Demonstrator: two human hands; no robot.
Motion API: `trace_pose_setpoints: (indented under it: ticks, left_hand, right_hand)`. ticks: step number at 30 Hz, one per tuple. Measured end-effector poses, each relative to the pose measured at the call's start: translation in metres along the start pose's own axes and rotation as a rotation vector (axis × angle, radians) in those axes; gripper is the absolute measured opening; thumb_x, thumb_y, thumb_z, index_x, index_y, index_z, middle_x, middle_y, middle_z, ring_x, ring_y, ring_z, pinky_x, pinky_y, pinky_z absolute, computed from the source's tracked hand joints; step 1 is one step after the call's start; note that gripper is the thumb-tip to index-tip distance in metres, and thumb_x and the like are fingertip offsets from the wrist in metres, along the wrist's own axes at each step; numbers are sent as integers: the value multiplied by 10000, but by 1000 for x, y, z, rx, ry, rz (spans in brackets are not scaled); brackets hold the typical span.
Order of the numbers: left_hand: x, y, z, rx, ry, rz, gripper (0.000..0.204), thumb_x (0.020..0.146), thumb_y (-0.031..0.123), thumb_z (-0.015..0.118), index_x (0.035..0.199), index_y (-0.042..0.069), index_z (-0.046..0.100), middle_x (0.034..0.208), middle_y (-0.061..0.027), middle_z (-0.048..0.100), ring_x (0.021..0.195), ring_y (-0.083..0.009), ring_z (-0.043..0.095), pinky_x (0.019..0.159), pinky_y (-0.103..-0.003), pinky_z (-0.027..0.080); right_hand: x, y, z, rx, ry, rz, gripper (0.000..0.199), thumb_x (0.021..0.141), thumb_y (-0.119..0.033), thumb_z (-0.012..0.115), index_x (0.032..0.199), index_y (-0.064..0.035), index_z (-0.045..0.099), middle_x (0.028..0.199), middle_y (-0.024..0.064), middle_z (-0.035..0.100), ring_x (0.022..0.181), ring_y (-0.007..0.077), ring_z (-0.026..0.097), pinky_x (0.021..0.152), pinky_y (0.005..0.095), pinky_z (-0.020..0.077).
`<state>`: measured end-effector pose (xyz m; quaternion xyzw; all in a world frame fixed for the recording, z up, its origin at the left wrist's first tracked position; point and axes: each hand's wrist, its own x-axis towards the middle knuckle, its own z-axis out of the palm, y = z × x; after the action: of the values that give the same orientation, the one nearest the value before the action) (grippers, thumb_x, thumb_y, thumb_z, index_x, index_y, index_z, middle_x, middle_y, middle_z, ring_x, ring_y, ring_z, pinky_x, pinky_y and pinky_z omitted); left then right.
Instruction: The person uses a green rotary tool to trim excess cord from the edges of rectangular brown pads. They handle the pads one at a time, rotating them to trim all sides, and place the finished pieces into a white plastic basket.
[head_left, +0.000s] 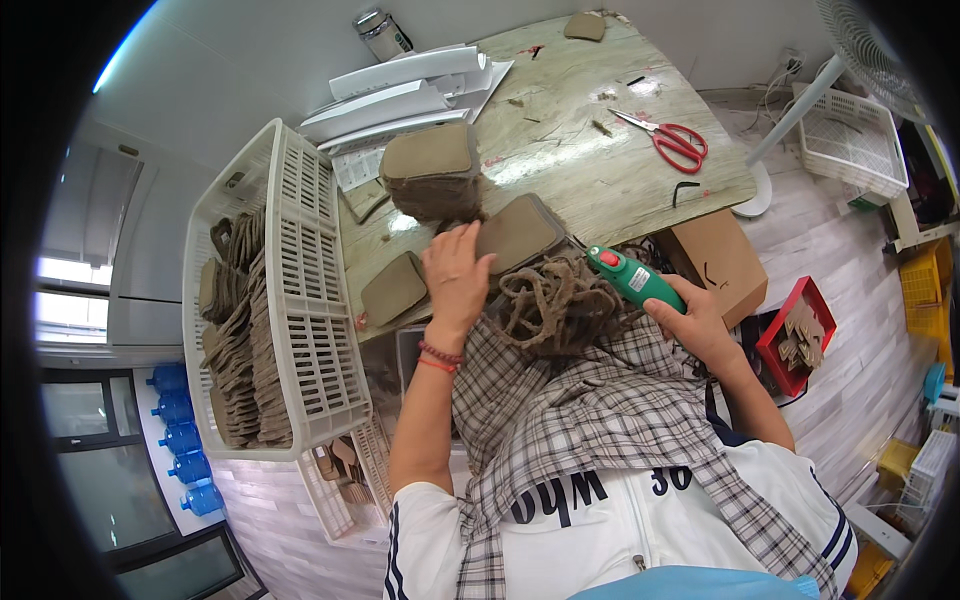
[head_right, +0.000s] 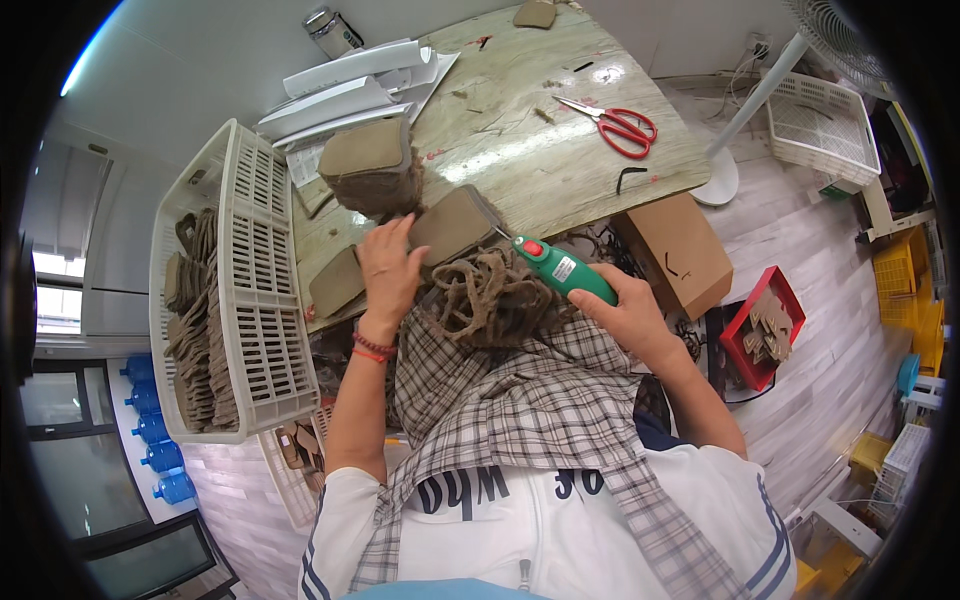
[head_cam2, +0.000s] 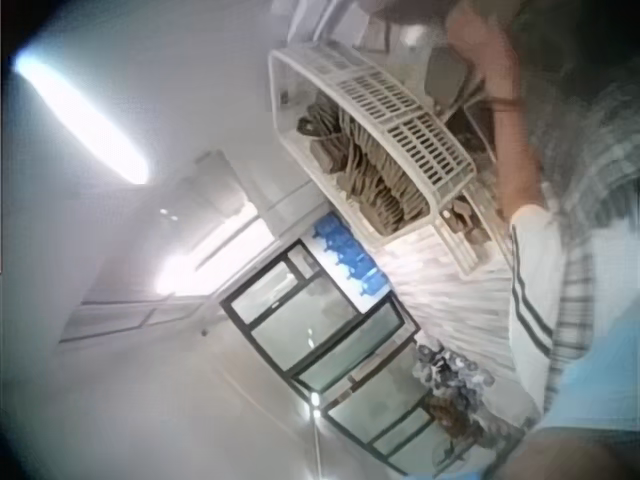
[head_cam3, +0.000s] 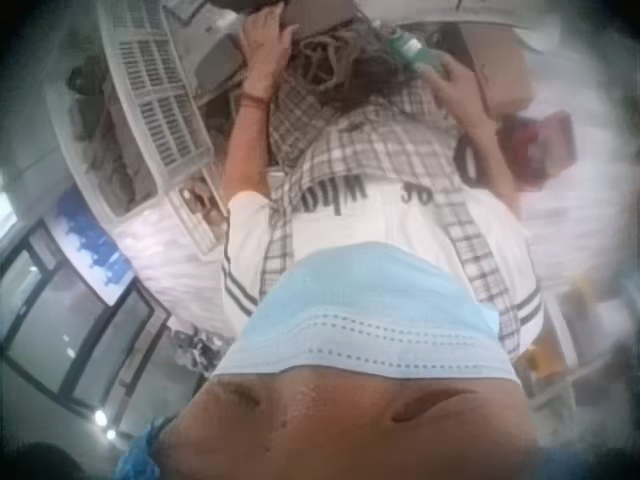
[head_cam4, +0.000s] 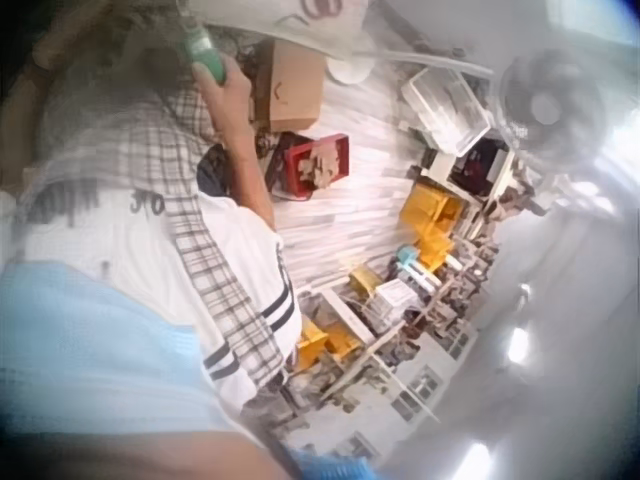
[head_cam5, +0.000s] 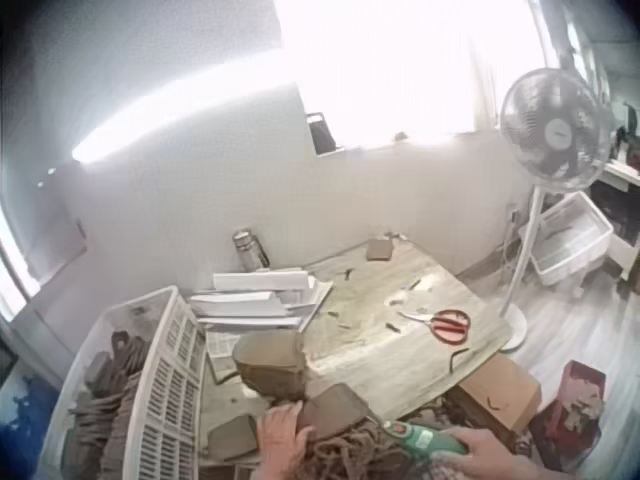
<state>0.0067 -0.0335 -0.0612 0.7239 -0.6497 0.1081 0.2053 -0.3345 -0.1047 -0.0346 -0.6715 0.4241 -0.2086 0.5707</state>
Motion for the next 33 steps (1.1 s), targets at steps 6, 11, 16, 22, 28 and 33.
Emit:
trace_pose_setpoints:
  ticks: [6,11,16,22,28,33]
  left_hand:
    - [22,18,15,-79,-87,-149,614,650,217,820,1179,37,566,1036,-118,558,1035,-303,473,903,-428,370]
    - [16,11,4,-429,-87,-380,390,646,144,829,913,27,570,913,-94,546,860,-261,515,777,-359,430]
    - [10,62,-19,-1638,348,-761,331,849,-45,657,1149,6,527,1148,-93,604,1012,-202,601,877,-340,513]
    - [19,104,-24,-1995,489,-749,466,860,-84,608,1284,36,458,1242,-73,557,1132,-216,544,993,-375,450]
    - [30,110,-23,-1969,577,-761,481,854,-77,616,1290,51,459,1239,-67,564,1125,-218,552,992,-378,456]
    - [32,117,-20,-1957,591,-725,490,847,-93,611,1287,60,462,1233,-67,568,1118,-220,558,981,-379,468]
  right_hand:
    - [-10,0,-3,-48,58,-25,404,845,-309,706,1099,-6,624,807,109,656,698,151,606,657,292,480]
    - [-10,-4,1,-27,57,-30,408,847,-310,706,1107,-8,622,815,107,656,709,145,607,665,289,482]
    - [-9,-13,10,-18,116,-141,402,861,-294,697,1127,-5,610,826,100,654,721,136,604,669,287,482]
    - [-14,-39,21,7,110,-133,391,869,-267,696,1143,-4,603,831,93,655,728,132,606,669,278,482]
    - [-19,-44,23,45,99,-96,389,873,-264,694,1140,2,601,832,80,652,726,116,593,664,267,479]
    - [-18,-48,24,81,82,-108,387,873,-255,692,1145,4,598,827,70,643,723,102,576,661,261,474]
